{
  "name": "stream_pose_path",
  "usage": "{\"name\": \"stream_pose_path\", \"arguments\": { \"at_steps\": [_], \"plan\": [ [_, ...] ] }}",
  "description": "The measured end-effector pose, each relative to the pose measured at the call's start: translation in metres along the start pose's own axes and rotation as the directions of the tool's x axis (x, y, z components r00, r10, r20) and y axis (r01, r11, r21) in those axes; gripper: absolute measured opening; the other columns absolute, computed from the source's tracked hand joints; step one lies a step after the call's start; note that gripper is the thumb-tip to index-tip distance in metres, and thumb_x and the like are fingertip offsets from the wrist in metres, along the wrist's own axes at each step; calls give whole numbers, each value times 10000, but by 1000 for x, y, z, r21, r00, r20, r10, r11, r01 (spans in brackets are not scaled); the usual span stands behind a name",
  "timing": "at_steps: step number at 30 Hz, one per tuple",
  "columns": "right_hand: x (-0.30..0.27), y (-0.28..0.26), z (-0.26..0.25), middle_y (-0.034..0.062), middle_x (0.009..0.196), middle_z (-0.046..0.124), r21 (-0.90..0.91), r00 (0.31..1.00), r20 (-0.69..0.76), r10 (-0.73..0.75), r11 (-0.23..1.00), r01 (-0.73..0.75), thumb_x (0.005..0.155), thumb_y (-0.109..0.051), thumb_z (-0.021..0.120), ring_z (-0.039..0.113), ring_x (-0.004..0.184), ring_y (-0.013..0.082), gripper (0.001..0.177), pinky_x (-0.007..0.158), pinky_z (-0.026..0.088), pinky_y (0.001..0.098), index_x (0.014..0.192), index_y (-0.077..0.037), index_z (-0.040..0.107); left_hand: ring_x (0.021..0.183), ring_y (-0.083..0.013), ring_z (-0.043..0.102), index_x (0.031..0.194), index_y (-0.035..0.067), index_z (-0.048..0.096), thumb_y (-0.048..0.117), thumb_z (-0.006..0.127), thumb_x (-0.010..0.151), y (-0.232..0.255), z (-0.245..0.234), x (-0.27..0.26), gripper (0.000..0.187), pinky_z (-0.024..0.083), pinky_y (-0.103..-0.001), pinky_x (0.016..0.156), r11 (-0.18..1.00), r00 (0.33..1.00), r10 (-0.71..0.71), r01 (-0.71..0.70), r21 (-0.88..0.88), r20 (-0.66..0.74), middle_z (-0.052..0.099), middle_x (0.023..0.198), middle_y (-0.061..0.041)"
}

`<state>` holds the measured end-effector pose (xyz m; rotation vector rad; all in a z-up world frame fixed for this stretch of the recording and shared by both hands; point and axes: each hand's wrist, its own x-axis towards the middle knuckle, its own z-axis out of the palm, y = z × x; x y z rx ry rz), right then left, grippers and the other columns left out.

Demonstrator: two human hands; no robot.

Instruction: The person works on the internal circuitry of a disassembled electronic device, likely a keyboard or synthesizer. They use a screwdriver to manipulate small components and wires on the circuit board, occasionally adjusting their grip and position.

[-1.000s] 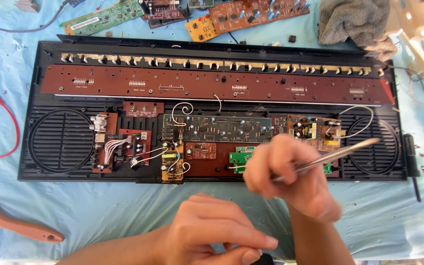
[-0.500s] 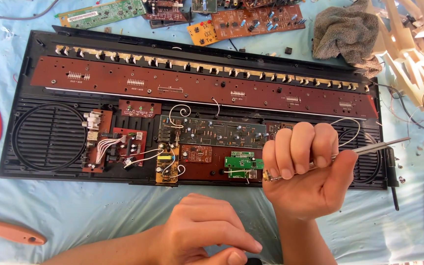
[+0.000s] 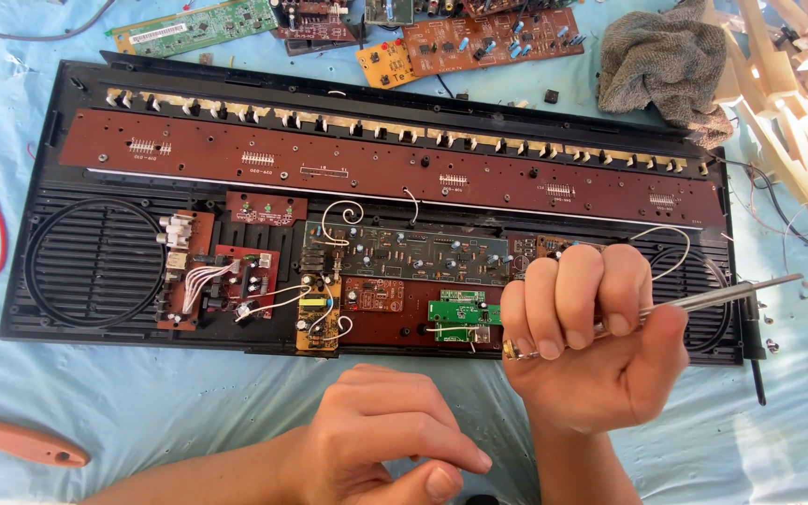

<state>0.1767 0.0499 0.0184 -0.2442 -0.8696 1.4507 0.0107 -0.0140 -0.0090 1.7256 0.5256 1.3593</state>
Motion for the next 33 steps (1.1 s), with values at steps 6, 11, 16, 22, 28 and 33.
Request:
{"name": "stream_pose_path", "arguments": {
  "at_steps": [6, 11, 16, 22, 28, 33],
  "plan": [
    [-3, 2, 2, 14, 774, 445, -19, 996, 72, 44, 999, -42, 818, -96, 619, 364, 602, 131, 259, 554, 338, 269, 903, -141, 378, 651, -213, 638, 972, 22, 696, 239, 460, 1071, 8, -9, 17, 335, 529, -308, 614, 990, 986, 39, -16, 137, -164, 692, 817, -108],
    [-7, 6, 3, 16, 800, 484, -89, 990, 119, 79, 994, -69, 887, -54, 637, 376, 581, 126, 289, 536, 333, 272, 932, -162, 373, 702, -212, 649, 987, 32, 697, 211, 499, 1030, 5, -14, 17, 271, 533, -300, 644, 957, 956, 71, 15, 291, -284, 698, 849, -107],
    [-11, 9, -2, 23, 837, 501, -129, 982, 158, 102, 988, -82, 907, -66, 664, 382, 596, 129, 321, 538, 348, 270, 960, -168, 365, 681, -173, 602, 1018, 39, 696, 213, 511, 1020, 6, -18, 17, 254, 489, -259, 597, 944, 937, 62, 57, 325, -345, 668, 833, -95],
    [-18, 11, -12, 92, 816, 509, -186, 982, 149, 120, 978, -91, 889, 9, 635, 278, 509, 123, 345, 477, 301, 276, 950, -174, 349, 723, -194, 612, 1023, 19, 699, 172, 520, 1007, 8, -20, 22, 236, 487, -280, 618, 929, 941, 55, 74, 362, -333, 683, 880, -114],
    [-22, 9, -23, 149, 852, 581, -330, 978, 147, 146, 940, -91, 874, 37, 694, 350, 476, 76, 411, 675, 535, 194, 956, -168, 347, 754, -202, 667, 1041, 64, 729, 121, 618, 972, 8, -24, 25, 143, 538, -308, 706, 896, 961, 82, 46, 442, -265, 725, 911, -73],
    [-22, 11, -25, 121, 858, 620, -310, 971, 133, 199, 939, -150, 852, 59, 726, 655, 694, 128, 415, 642, 532, 171, 950, -155, 385, 705, -187, 640, 1031, 78, 733, 58, 676, 935, 8, -26, 26, 113, 552, -281, 676, 870, 966, 121, 9, 493, -230, 739, 910, -47]
  ]
}}
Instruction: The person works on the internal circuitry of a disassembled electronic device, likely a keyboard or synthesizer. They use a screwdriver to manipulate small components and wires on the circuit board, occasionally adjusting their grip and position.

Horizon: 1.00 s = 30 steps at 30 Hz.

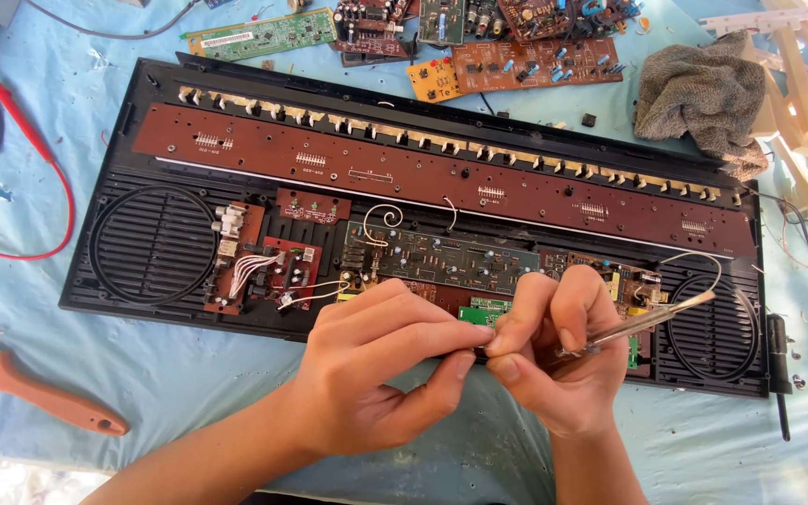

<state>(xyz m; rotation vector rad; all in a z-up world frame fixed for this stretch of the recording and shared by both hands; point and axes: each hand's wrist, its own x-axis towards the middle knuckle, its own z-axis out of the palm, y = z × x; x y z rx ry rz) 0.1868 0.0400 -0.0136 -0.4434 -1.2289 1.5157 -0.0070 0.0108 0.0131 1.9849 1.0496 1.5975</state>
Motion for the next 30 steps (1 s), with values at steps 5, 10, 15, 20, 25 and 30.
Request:
{"name": "stream_pose_path", "arguments": {
  "at_steps": [5, 10, 15, 20, 25, 30],
  "plan": [
    [1, 0, 2, 140, 842, 599, -49, 1000, 9, 30, 998, -30, 845, 51, 721, 524, 567, 114, 420, 556, 460, 184, 932, -156, 366, 681, -195, 634, 1007, 63, 718, 31, 709, 908, -4, 0, 0, 104, 543, -283, 644, 999, 1000, 25, -25, 38, 6, 727, 886, -52],
    [1, 3, 3, 151, 839, 558, -186, 999, -5, 42, 982, -42, 810, 119, 692, 608, 589, 163, 448, 489, 402, 206, 908, -153, 349, 672, -168, 593, 948, 83, 705, 24, 690, 893, -7, -3, 2, 82, 502, -264, 598, 981, 998, 53, -56, 187, 25, 691, 847, -10],
    [2, 8, 0, 162, 832, 594, -384, 998, 37, 45, 923, -28, 797, 160, 689, 639, 662, 184, 457, 592, 511, 234, 876, -138, 352, 613, -214, 466, 880, 79, 618, 40, 608, 938, -16, -4, -3, 71, 391, -327, 529, 910, 983, 108, -158, 383, 149, 560, 744, -20],
    [3, 4, -2, 188, 854, 693, -511, 999, 39, 9, 859, 12, 843, 75, 706, 693, 726, 209, 382, 622, 545, 243, 897, -124, 384, 587, -199, 474, 836, 103, 575, 77, 615, 955, -24, -6, -4, 128, 397, -320, 507, 892, 978, 130, -188, 410, 164, 518, 706, -1],
    [2, 6, 0, 218, 858, 731, -532, 999, 25, -41, 845, 48, 845, 63, 718, 780, 832, 251, 336, 703, 629, 272, 914, -97, 430, 557, -211, 440, 772, 101, 484, 52, 595, 929, -27, 2, -8, 198, 376, -332, 498, 896, 985, 117, -158, 415, 124, 448, 664, -20],
    [3, 11, 10, 209, 889, 754, -632, 971, 67, -229, 743, 219, 858, 9, 735, 809, 815, 256, 305, 654, 660, 273, 880, -108, 454, 549, -201, 438, 788, 88, 473, 123, 566, 1001, -27, 6, -9, 235, 346, -328, 491, 871, 990, 143, -131, 473, 10, 405, 678, -17]
  ]
}}
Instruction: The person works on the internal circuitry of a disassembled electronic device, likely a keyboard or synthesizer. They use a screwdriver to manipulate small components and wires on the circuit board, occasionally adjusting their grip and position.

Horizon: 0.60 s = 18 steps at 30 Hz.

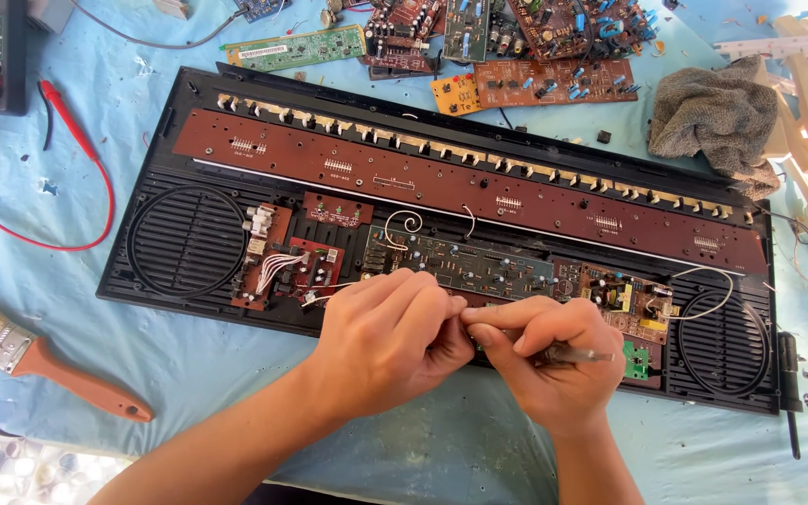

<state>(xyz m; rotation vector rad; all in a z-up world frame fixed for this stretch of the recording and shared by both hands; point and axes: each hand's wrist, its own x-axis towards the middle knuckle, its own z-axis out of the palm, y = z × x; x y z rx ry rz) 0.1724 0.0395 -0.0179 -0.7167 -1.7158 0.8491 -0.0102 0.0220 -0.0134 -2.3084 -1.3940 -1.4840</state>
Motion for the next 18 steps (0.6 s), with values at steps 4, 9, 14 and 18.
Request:
{"name": "stream_pose_path", "arguments": {
  "at_steps": [4, 9, 14, 18],
  "plan": [
    [-5, 2, 4, 231, 898, 746, 56, 998, -55, -12, 998, 15, 846, 26, 737, 812, 809, 269, 307, 638, 688, 288, 850, -96, 456, 549, -207, 468, 857, 72, 568, 91, 569, 961, 3, 1, 1, 105, 400, -310, 516, 999, 998, -32, 30, -39, -58, 501, 687, -20],
    [-6, 5, -2, 198, 828, 679, 439, 962, -186, 199, 893, -100, 916, -37, 710, 751, 755, 231, 333, 557, 549, 229, 961, -149, 400, 534, -60, 407, 998, 96, 713, 155, 620, 999, 11, -3, 0, 110, 341, -229, 501, 660, 883, -386, 466, -589, 266, 553, 696, 43],
    [0, 5, -9, 227, 851, 646, 590, 962, -164, 219, 803, -83, 958, -17, 645, 303, 394, 80, 300, 381, 335, 207, 960, -146, 374, 549, -34, 469, 1086, 100, 726, 185, 618, 1025, 13, -3, 0, 151, 367, -198, 499, 541, 865, -367, 497, -679, 342, 654, 753, 18],
    [2, 3, -9, 215, 851, 601, 680, 971, -149, 188, 732, -37, 984, 31, 573, 207, 383, 59, 256, 367, 250, 210, 961, -122, 370, 534, -11, 416, 1085, 93, 738, 216, 676, 994, 13, -2, 0, 165, 329, -184, 475, 496, 842, -405, 529, -689, 355, 748, 801, 11]
  ]
}}
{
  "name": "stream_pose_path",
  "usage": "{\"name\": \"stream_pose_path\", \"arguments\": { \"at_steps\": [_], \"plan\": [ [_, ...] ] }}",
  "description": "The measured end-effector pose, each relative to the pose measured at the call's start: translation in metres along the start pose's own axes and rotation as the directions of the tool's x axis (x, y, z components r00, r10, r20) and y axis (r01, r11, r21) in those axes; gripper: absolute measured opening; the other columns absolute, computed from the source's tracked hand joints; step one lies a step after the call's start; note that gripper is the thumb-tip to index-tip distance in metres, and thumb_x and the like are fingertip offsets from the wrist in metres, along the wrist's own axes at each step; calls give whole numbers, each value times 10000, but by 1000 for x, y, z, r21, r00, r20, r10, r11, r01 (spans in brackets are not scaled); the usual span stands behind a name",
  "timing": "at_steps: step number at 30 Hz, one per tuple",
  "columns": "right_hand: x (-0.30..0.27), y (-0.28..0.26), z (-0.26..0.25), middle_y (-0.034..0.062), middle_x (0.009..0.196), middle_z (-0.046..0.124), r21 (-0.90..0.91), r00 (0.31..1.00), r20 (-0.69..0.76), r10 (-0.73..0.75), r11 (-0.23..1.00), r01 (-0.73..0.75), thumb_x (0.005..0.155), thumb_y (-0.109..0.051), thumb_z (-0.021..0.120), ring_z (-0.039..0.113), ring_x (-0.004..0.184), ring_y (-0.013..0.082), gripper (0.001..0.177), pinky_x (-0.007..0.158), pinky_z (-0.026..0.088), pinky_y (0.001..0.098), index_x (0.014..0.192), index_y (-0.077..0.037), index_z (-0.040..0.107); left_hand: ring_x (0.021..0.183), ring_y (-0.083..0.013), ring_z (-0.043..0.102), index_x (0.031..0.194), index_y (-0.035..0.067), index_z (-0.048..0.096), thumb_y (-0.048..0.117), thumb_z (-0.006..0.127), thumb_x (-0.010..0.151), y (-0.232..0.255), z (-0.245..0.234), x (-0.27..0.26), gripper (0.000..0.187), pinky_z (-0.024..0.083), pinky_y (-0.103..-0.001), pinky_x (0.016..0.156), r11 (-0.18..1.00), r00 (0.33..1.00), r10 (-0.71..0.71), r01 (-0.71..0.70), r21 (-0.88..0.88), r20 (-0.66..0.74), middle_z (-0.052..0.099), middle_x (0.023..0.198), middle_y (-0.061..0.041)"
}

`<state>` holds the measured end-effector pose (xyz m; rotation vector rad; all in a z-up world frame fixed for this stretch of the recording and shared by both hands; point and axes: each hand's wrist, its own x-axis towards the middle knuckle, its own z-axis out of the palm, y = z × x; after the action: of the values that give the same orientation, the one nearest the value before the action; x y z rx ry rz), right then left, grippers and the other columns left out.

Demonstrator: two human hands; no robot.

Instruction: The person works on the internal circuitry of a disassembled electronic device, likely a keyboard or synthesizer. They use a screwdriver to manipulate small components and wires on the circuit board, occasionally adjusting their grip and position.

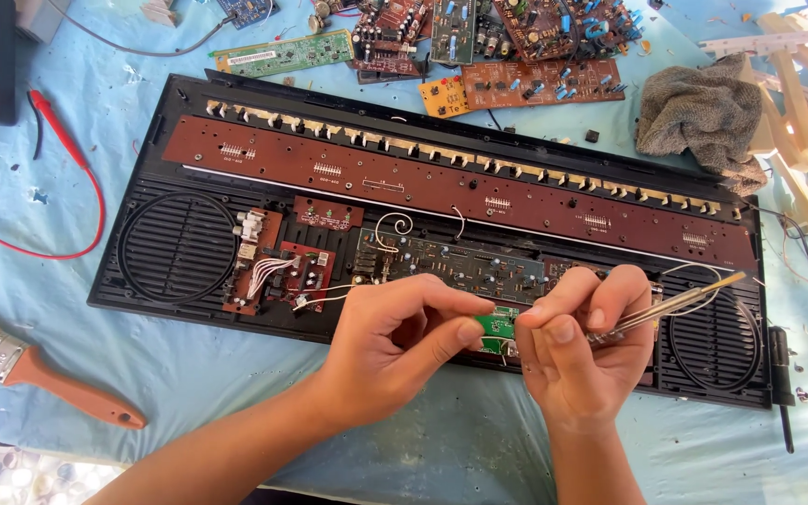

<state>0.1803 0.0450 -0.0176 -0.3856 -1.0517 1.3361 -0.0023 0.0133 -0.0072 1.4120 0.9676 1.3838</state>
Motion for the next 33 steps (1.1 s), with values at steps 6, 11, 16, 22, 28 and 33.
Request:
{"name": "stream_pose_path", "arguments": {
  "at_steps": [6, 11, 16, 22, 28, 33],
  "plan": [
    [-1, -1, -1, 199, 855, 612, 7, 1000, -15, -3, 1000, 3, 985, 30, 574, 204, 404, 60, 259, 379, 243, 219, 953, -125, 368, 604, -58, 517, 765, 102, 626, 189, 722, 945, -5, 1, 5, 222, 408, -233, 562, 995, 968, -57, 76, 68, -245, 616, 657, 24],
    [0, -2, -2, 183, 852, 608, 43, 1000, -5, -5, 999, 5, 991, 39, 562, 211, 427, 63, 252, 387, 251, 210, 954, -129, 378, 600, -66, 457, 934, 113, 473, 185, 538, 1038, -1, -3, 8, 143, 392, -236, 551, 996, 980, -52, 66, 63, -191, 544, 807, 14],
    [1, -2, -1, 178, 864, 619, 61, 1000, 7, -7, 998, 7, 998, 42, 556, 224, 417, 66, 238, 378, 256, 216, 961, -127, 393, 739, -110, 568, 1010, 77, 678, 161, 624, 1013, 7, -3, 7, 99, 450, -229, 626, 988, 985, 130, -118, 101, -114, 695, 958, -46],
    [-1, 0, 5, 202, 857, 598, -33, 1000, -3, 15, 999, -15, 992, 15, 565, 192, 387, 63, 245, 346, 246, 225, 968, -125, 366, 913, -249, 700, 1138, 5, 657, 207, 351, 1101, 8, -4, 5, 368, 563, -353, 849, 948, 969, 245, -245, 206, 24, 720, 988, -119],
    [-1, 0, 9, 192, 850, 651, -490, 996, 60, 70, 871, -32, 945, 33, 611, 701, 761, 221, 278, 707, 560, 238, 984, -136, 394, 838, -222, 715, 1079, 56, 715, 32, 653, 964, -5, -3, 8, 132, 602, -322, 757, 806, 914, 405, -360, 470, 5, 735, 981, -89],
    [0, 2, 8, 198, 865, 666, -613, 984, 88, 152, 787, -67, 933, 68, 631, 629, 708, 185, 312, 607, 436, 222, 1024, -106, 389, 702, -207, 623, 953, 73, 679, 1, 645, 917, -11, -8, 13, 88, 514, -311, 619, 669, 875, 479, -415, 617, 70, 678, 857, -35]
  ]
}}
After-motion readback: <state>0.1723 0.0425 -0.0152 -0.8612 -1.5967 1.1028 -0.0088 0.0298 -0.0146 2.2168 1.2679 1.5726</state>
